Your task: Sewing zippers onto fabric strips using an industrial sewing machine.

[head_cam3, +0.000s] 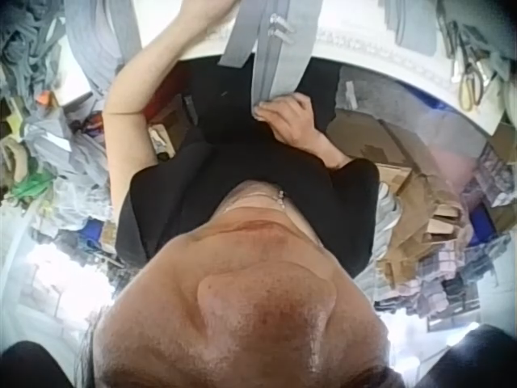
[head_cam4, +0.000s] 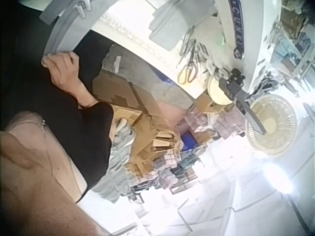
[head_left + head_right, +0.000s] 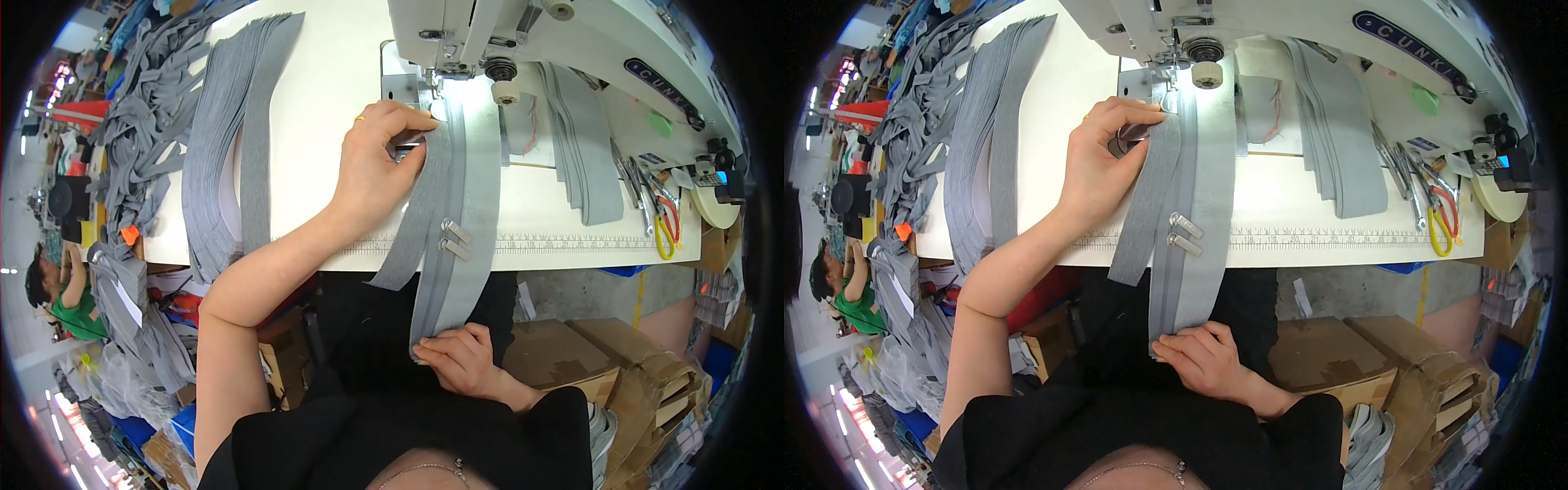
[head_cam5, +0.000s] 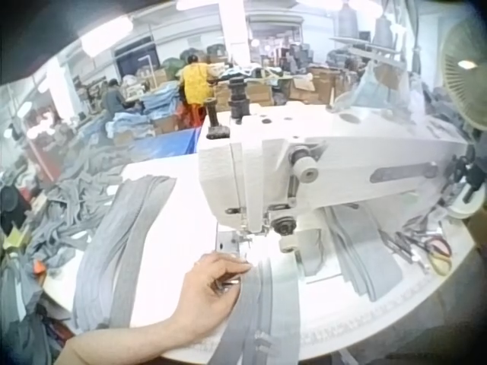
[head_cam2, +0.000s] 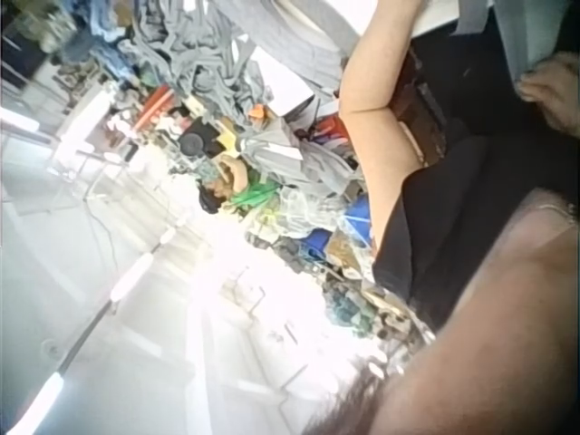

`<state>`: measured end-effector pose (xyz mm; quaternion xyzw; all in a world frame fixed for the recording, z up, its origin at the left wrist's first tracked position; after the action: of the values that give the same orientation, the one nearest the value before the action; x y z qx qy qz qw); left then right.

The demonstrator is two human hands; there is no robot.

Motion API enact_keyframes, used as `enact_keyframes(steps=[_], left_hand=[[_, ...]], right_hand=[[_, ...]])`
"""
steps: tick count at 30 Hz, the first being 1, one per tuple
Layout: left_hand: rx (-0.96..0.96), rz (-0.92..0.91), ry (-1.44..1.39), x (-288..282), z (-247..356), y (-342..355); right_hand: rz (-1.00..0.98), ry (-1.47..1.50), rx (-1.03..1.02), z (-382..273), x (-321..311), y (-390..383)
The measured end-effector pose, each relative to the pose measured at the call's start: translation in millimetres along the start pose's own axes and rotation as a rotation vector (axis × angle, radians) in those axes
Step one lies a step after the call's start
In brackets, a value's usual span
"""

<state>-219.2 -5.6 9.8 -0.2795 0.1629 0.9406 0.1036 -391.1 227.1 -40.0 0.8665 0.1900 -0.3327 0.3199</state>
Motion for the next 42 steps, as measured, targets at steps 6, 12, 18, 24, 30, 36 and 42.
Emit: enact_keyframes(steps=[6, 12, 18, 24, 30, 36, 42], left_hand=[[-0.002, 0.053, -0.026, 5.1, -2.9, -1.2], [0.033, 0.064, -0.114, 2.1, -4.7, 0.1], [0.046, 0.061, -0.115, 4.2, -7.4, 0.4], [-0.004, 0.05, -0.077, 5.0, -1.0, -0.2], [0.022, 0.073, -0.173, 4.7, -5.5, -1.7], [0.101, 0.055, -0.106, 7.5, -4.3, -0.9], [0.085, 0.023, -0.073, 8.2, -2.3, -3.1]], right_hand=[[0.038, 0.004, 0.036, 4.7, -5.5, 13.0], [0.089, 0.01, 0.062, 10.7, -11.2, 27.0], [0.128, -0.001, 0.077, 18.0, -18.0, 41.8], [0.15, -0.06, 0.079, 23.4, -22.0, 51.7], [0.17, -0.072, 0.085, 25.1, -23.3, 56.1], [0.17, -0.066, 0.082, 25.1, -23.6, 58.7], [0.186, -0.065, 0.08, 25.3, -22.8, 62.3]])
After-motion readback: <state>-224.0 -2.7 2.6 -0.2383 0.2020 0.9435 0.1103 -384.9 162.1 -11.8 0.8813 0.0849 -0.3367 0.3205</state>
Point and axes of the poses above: each hand's wrist, its own y-axis towards the middle knuckle, its own x-axis out of the palm, z = x × y, the point moved 4 cm from there along y, towards the middle knuckle, and after that the axes turned 4 degrees about -z, right-handed, at the moved point
